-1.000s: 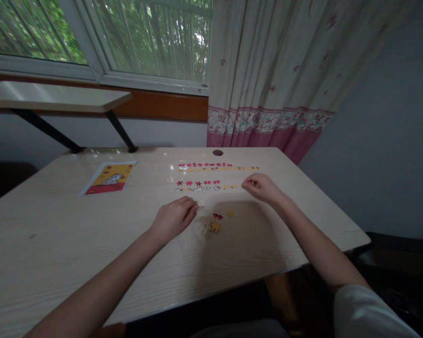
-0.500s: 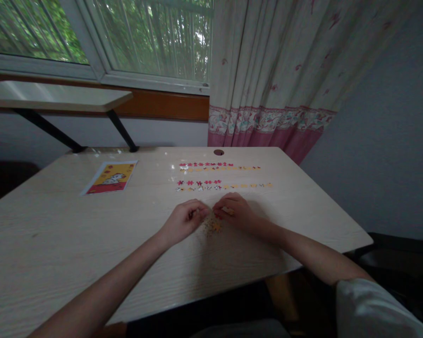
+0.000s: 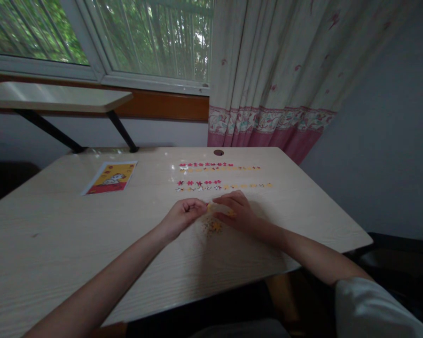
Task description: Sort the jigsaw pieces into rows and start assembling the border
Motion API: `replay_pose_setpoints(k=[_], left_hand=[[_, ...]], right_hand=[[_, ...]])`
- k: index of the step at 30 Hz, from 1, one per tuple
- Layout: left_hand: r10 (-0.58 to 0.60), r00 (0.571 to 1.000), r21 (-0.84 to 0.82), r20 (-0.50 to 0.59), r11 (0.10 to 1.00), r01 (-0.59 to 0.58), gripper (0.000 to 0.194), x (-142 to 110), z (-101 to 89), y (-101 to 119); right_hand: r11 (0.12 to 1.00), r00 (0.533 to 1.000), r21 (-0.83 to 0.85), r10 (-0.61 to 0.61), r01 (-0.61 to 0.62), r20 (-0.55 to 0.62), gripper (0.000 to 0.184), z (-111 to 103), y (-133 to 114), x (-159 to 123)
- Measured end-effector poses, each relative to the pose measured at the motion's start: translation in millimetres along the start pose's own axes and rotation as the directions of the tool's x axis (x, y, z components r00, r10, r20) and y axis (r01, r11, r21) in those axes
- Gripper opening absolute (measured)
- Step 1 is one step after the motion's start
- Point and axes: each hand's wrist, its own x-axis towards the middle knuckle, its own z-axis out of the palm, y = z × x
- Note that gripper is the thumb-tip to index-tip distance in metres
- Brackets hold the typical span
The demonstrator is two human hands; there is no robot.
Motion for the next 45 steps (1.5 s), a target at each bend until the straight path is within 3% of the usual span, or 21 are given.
replay_pose_setpoints(k=[7, 14, 18, 22, 26, 34, 45], left_hand=[[0.021, 1.0, -0.02, 0.009, 1.0, -0.021, 0.022, 1.0, 0.5, -3.7], [0.071, 0.997, 0.089, 0.003, 0.993, -0.071, 0.022, 4.0, -2.8, -10.6], [0.115, 0.993, 0.271, -0.01, 0.957, -0.108, 0.022, 5.5, -10.3, -12.4], [0.162, 0.987, 0.501, 0.01, 0.853, -0.145, 0.023, 4.3, -19.3, -13.1], [0.189, 0.98, 0.615, 0.055, 0.767, -0.183, 0.025, 2.9, -23.4, -14.9], [0.21, 0.972, 0.703, 0.107, 0.675, -0.223, 0.024, 1.5, -24.0, -13.4], [0.226, 0.967, 0.72, 0.115, 0.652, -0.238, 0.021, 1.0, -22.5, -11.9]], right_hand=[[0.998, 0.997, -0.003, 0.064, -0.064, 0.037, 0.024, 1.4, -3.3, 2.0], [0.994, 0.991, 0.028, 0.105, -0.108, 0.079, 0.024, 0.9, -0.3, 2.3], [0.981, 0.983, 0.072, 0.182, -0.182, 0.015, 0.021, -2.5, 12.2, 4.2], [0.963, 0.962, 0.11, 0.257, -0.246, -0.091, 0.021, -5.1, 25.3, 5.1], [0.959, 0.96, 0.145, 0.259, -0.244, -0.103, 0.021, -2.8, 27.6, 3.7], [0.955, 0.96, 0.131, 0.274, -0.265, -0.058, 0.02, -1.5, 27.0, 2.5], [0.959, 0.96, 0.111, 0.271, -0.262, -0.071, 0.021, -1.5, 28.4, 1.7]])
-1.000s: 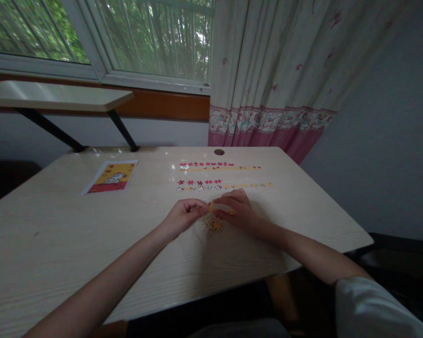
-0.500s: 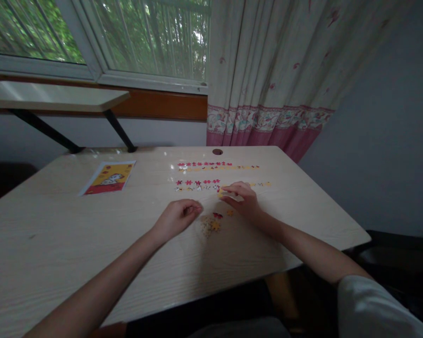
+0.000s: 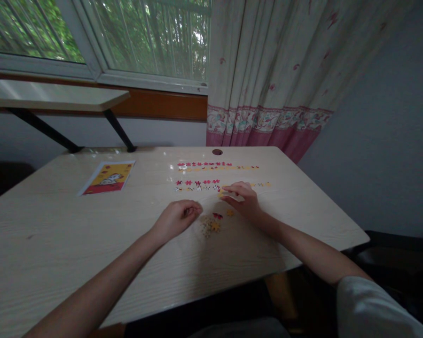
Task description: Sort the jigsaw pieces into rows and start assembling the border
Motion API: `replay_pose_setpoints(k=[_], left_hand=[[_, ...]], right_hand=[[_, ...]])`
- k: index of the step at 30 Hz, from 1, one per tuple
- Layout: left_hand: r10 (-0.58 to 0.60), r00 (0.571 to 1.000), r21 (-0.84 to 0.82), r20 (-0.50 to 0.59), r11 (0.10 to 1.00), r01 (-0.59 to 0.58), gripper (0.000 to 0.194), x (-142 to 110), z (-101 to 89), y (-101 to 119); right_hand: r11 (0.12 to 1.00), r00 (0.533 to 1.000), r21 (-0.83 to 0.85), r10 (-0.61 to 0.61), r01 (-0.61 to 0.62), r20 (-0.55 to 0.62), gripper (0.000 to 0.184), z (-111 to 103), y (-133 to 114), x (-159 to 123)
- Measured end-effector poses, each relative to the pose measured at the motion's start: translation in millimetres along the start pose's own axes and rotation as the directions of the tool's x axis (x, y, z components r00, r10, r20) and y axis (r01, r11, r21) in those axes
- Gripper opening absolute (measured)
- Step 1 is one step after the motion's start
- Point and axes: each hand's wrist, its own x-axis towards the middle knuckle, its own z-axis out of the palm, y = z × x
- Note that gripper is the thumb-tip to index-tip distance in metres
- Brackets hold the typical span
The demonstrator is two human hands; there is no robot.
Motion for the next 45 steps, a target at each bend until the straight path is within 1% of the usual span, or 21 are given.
replay_pose_setpoints(k=[3, 7, 10, 13, 15, 17, 18, 19, 21, 23, 25, 31, 36, 38, 39, 40, 41, 42, 43, 44, 45], left_hand=[[0.001, 1.0, 0.019, 0.014, 1.0, -0.002, 0.023, -0.1, 0.5, -1.1], [0.0, 0.999, 0.038, 0.037, 0.999, -0.001, 0.023, -0.1, 0.9, -1.6], [0.018, 0.999, 0.031, 0.029, 0.999, -0.019, 0.023, -0.2, 1.0, -1.9], [0.024, 1.0, 0.02, 0.013, 0.999, -0.024, 0.023, -0.3, 1.0, -2.5], [0.025, 1.0, 0.018, 0.002, 1.0, -0.025, 0.022, -0.2, 1.0, -2.7], [0.028, 1.0, 0.023, 0.003, 0.999, -0.028, 0.022, 0.0, 0.9, -2.6], [0.027, 1.0, 0.028, 0.008, 0.999, -0.028, 0.022, 0.2, 0.7, -2.4], [0.026, 1.0, 0.033, 0.014, 0.999, -0.027, 0.022, 0.3, 0.6, -2.1], [0.022, 0.999, 0.044, 0.023, 0.999, -0.023, 0.022, 0.5, 0.1, -1.3], [0.018, 1.0, 0.057, 0.022, 0.998, -0.019, 0.022, 0.7, -0.5, -0.1], [0.014, 1.0, 0.068, 0.025, 0.998, -0.016, 0.022, 0.7, -1.1, 0.7], [0.009, 0.999, 0.06, 0.037, 0.998, -0.011, 0.023, 0.7, -1.2, -1.6], [-0.007, 0.999, 0.064, 0.044, 0.998, 0.004, 0.024, 1.0, 0.1, -4.2], [-0.009, 0.999, 0.074, 0.047, 0.997, 0.006, 0.024, 1.1, 0.8, -4.6], [-0.006, 0.999, 0.079, 0.047, 0.997, 0.003, 0.024, 1.1, 1.2, -4.8], [-0.003, 0.999, 0.085, 0.047, 0.996, -0.001, 0.023, 1.1, 1.5, -5.0], [-0.001, 0.999, 0.089, 0.043, 0.996, -0.003, 0.023, 1.1, 1.7, -5.2], [-0.001, 0.999, 0.092, 0.041, 0.996, -0.003, 0.023, 1.1, 1.8, -5.4], [-0.002, 0.999, 0.095, 0.039, 0.995, -0.002, 0.022, 1.0, 1.8, -5.5], [-0.003, 0.999, 0.098, 0.039, 0.995, -0.001, 0.022, 1.0, 1.7, -5.4], [-0.004, 0.999, 0.099, 0.039, 0.995, 0.0, 0.022, 0.9, 1.4, -5.2]], right_hand=[[1.0, 1.0, 0.009, -0.008, 0.008, 0.0, 0.021, 0.3, -0.9, -0.8], [1.0, 0.999, -0.01, -0.005, 0.005, 0.041, 0.021, 0.0, -0.3, 1.5], [0.998, 0.997, -0.054, 0.018, -0.014, 0.081, 0.023, -9.2, 13.1, 14.8], [0.992, 0.987, -0.072, 0.114, -0.106, 0.115, 0.025, -29.2, 48.7, 34.9], [0.966, 0.97, -0.103, 0.24, -0.235, 0.037, 0.028, -45.3, 83.3, 44.2], [0.909, 0.92, -0.143, 0.389, -0.391, -0.047, 0.032, -60.0, 120.4, 46.2], [0.878, 0.892, -0.157, 0.449, -0.452, -0.058, 0.035, -66.2, 137.9, 44.3], [0.85, 0.866, -0.174, 0.498, -0.497, -0.041, 0.037, -71.4, 153.8, 41.1], [0.803, 0.816, -0.213, 0.576, -0.556, 0.04, 0.042, -78.7, 179.2, 32.8], [0.769, 0.775, -0.264, 0.623, -0.583, 0.104, 0.044, -82.5, 195.0, 25.4], [0.751, 0.753, -0.299, 0.643, -0.588, 0.135, 0.042, -84.0, 202.6, 21.2], [0.73, 0.734, -0.36, 0.661, -0.581, 0.154, 0.036, -86.6, 203.2, 21.6], [0.718, 0.734, -0.403, 0.663, -0.568, 0.147, 0.038, -88.4, 195.1, 24.0], [0.722, 0.75, -0.421, 0.648, -0.549, 0.132, 0.039, -84.9, 183.8, 27.8], [0.736, 0.771, -0.431, 0.624, -0.523, 0.13, 0.038, -82.0, 175.1, 30.6], [0.761, 0.802, -0.44, 0.582, -0.477, 0.136, 0.036, -78.6, 164.0, 34.0], [0.798, 0.84, -0.445, 0.518, -0.406, 0.163, 0.033, -74.8, 150.7, 37.8], [0.85, 0.863, -0.416, 0.444, -0.322, 0.241, 0.028, -70.9, 135.4, 41.5], [0.905, 0.867, -0.358, 0.357, -0.228, 0.349, 0.024, -67.0, 118.8, 44.8], [0.948, 0.846, -0.284, 0.265, -0.142, 0.462, 0.02, -63.3, 101.6, 47.5], [0.971, 0.816, -0.219, 0.2, -0.093, 0.543, 0.018, -59.7, 84.5, 49.0]])
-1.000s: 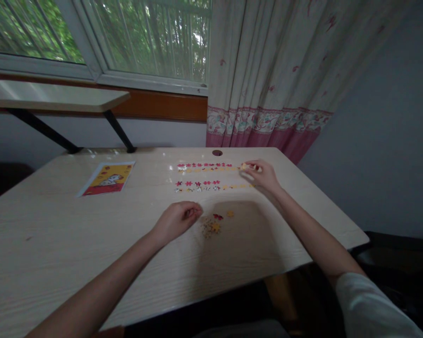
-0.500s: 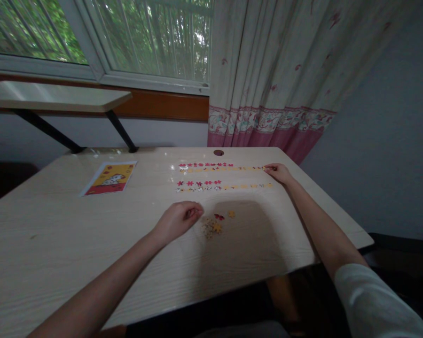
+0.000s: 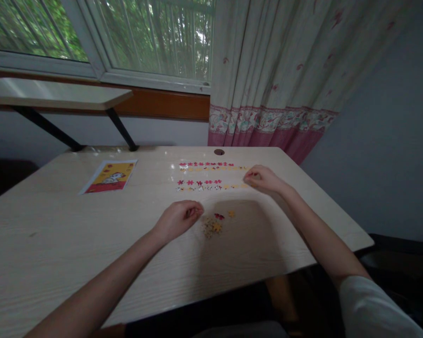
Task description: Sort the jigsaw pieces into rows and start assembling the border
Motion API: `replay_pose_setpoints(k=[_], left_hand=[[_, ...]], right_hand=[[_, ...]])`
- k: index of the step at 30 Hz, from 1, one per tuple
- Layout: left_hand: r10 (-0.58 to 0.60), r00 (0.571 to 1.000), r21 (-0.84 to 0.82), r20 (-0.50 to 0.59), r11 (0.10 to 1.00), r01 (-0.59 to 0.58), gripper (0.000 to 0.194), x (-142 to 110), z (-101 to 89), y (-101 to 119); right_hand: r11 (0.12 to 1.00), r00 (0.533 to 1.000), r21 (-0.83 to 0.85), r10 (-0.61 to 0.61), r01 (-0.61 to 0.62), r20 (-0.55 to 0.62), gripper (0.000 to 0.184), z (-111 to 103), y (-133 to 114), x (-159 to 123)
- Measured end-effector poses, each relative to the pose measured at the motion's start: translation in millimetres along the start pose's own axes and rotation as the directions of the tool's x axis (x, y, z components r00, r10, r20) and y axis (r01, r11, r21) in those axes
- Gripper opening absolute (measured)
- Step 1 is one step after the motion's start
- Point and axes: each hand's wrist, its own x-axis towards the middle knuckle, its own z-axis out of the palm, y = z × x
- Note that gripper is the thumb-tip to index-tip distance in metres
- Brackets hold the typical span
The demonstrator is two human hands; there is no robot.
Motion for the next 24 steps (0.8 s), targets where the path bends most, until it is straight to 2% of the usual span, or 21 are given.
replay_pose_setpoints(k=[2, 5, 8, 11, 20, 22, 24], left_hand=[[0.003, 1.0, -0.002, 0.004, 1.0, -0.003, 0.022, -0.2, -1.0, 1.1], [0.001, 1.0, -0.004, 0.005, 1.0, -0.001, 0.022, -0.5, -2.6, 3.8], [0.001, 1.0, 0.005, 0.006, 1.0, -0.001, 0.021, -0.6, -3.1, 5.6], [0.011, 1.0, 0.005, 0.006, 1.0, -0.011, 0.02, -0.6, -2.3, 5.1], [0.045, 0.999, -0.004, -0.008, 0.999, -0.046, 0.02, -0.6, -0.4, 2.7], [0.051, 0.999, -0.006, -0.014, 0.999, -0.051, 0.02, -0.5, -0.5, 3.8], [0.05, 0.999, -0.01, -0.018, 0.999, -0.05, 0.02, -0.4, -0.7, 5.8]], right_hand=[[0.995, 0.988, 0.052, -0.085, 0.079, 0.125, 0.015, 2.0, -31.6, -2.9], [0.986, 0.937, 0.091, -0.159, 0.137, 0.312, 0.015, 11.9, -64.0, -10.4], [0.986, 0.909, 0.111, -0.16, 0.126, 0.385, 0.02, 23.8, -79.3, -16.9], [0.987, 0.899, 0.145, -0.124, 0.068, 0.42, 0.016, 28.7, -86.0, -19.9], [0.967, 0.893, 0.253, -0.129, 0.017, 0.432, 0.019, 24.7, -88.9, -20.8], [0.95, 0.91, 0.309, -0.165, 0.043, 0.381, 0.022, 26.2, -88.8, -20.3], [0.923, 0.945, 0.378, -0.19, 0.079, 0.266, 0.018, 29.0, -91.4, -19.6]])
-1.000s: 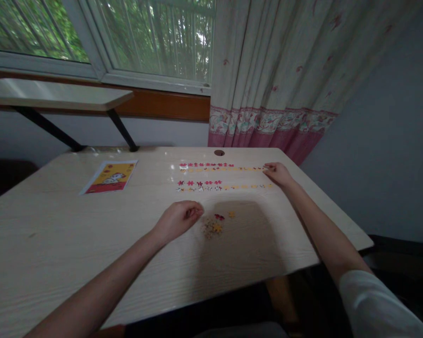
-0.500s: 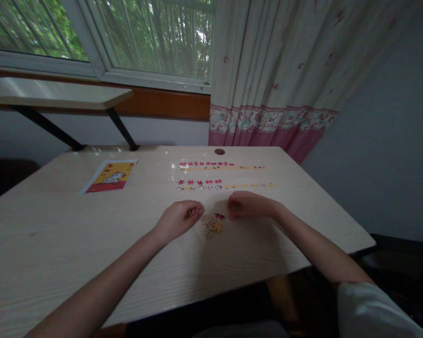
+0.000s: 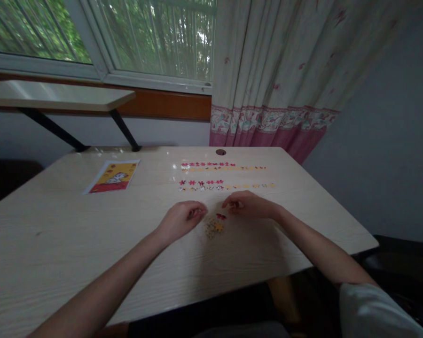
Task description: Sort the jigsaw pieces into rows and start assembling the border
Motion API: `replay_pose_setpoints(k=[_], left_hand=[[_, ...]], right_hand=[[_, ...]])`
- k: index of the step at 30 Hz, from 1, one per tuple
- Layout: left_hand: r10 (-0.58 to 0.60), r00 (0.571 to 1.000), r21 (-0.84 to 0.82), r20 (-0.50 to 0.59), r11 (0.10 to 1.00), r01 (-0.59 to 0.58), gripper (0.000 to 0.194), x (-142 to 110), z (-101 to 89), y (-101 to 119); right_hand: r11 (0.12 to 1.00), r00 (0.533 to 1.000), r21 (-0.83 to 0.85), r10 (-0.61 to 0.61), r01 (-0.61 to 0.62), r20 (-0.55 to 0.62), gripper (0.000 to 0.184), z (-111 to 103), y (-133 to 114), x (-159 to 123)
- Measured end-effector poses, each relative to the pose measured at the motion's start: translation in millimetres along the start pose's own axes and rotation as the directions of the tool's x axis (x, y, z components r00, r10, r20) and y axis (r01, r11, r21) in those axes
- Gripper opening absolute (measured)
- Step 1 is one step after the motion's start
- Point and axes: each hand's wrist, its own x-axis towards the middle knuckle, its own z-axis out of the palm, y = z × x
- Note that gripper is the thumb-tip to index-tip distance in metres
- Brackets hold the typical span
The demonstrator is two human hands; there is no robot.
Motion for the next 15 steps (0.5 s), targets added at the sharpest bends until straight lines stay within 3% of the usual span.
replay_pose_setpoints(k=[5, 9, 15], left_hand=[[0.008, 1.0, -0.022, 0.022, 1.0, -0.008, 0.019, -0.2, 0.8, 6.3], [0.031, 0.999, -0.04, 0.024, 0.999, -0.031, 0.018, -0.6, 4.6, 10.3], [0.023, 1.0, -0.02, -0.02, 1.0, -0.023, 0.018, -0.2, 7.5, 14.4]], right_hand=[[0.993, 0.963, 0.114, 0.02, 0.012, -0.27, 0.004, 18.4, -11.2, 6.2], [0.992, 0.932, 0.123, 0.074, -0.032, -0.356, 0.006, 32.5, -18.2, 9.2], [0.985, 0.924, 0.168, 0.02, 0.048, -0.381, 0.003, 39.2, -21.4, 11.2]])
